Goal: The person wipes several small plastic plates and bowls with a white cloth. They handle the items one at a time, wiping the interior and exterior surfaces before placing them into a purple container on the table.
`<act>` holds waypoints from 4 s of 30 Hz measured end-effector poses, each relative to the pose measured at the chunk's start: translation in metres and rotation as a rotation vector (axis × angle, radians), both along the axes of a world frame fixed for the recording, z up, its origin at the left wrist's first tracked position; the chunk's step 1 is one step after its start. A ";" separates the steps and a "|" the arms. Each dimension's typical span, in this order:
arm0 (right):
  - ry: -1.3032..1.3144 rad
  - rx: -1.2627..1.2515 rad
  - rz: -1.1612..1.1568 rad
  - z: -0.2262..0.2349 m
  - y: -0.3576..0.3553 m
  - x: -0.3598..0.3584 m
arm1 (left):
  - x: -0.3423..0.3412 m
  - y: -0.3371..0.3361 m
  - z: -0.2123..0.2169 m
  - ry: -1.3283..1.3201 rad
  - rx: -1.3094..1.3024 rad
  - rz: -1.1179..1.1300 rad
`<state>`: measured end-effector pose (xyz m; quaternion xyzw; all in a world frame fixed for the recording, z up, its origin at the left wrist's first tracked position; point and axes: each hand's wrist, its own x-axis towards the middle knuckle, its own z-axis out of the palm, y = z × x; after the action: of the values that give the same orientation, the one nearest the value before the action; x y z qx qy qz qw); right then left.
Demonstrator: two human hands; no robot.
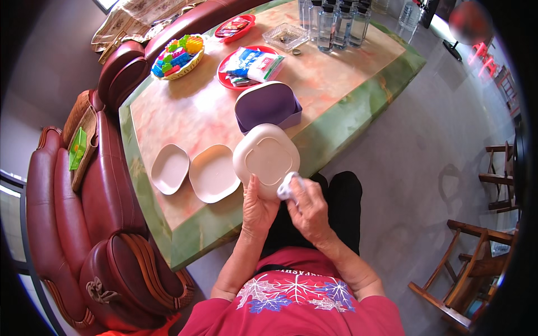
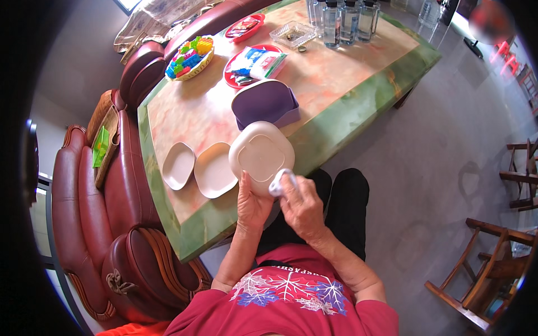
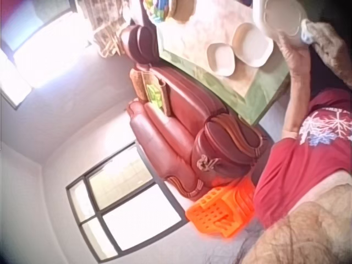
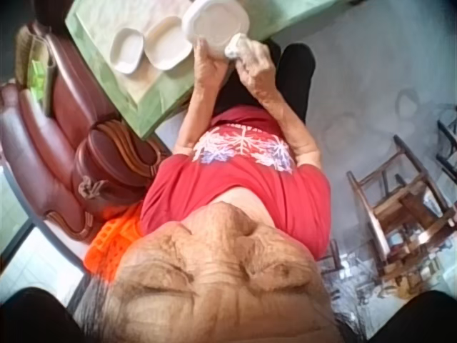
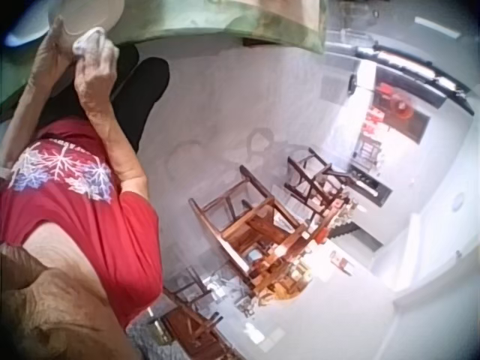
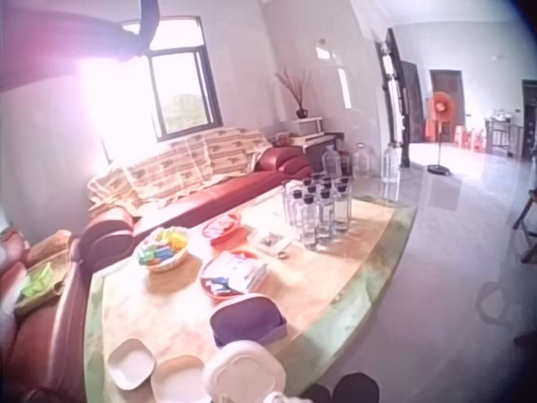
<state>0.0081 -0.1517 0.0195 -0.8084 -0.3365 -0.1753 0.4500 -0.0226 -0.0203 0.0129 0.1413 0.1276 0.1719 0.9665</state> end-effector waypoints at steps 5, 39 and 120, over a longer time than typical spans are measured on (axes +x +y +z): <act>-0.142 -0.055 0.111 -0.002 0.003 -0.017 | -0.004 0.010 -0.005 0.031 0.032 -0.092; -0.105 0.052 0.151 0.041 -0.008 0.025 | -0.016 -0.002 0.004 -0.065 0.388 -0.275; 0.358 -0.469 0.501 0.036 -0.040 0.021 | 0.001 0.043 0.040 0.351 1.709 0.462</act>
<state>0.0288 -0.1918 0.0559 -0.7998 -0.4707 0.1658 0.3336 -0.0213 0.0230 0.0525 0.8066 0.1272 0.3738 0.4400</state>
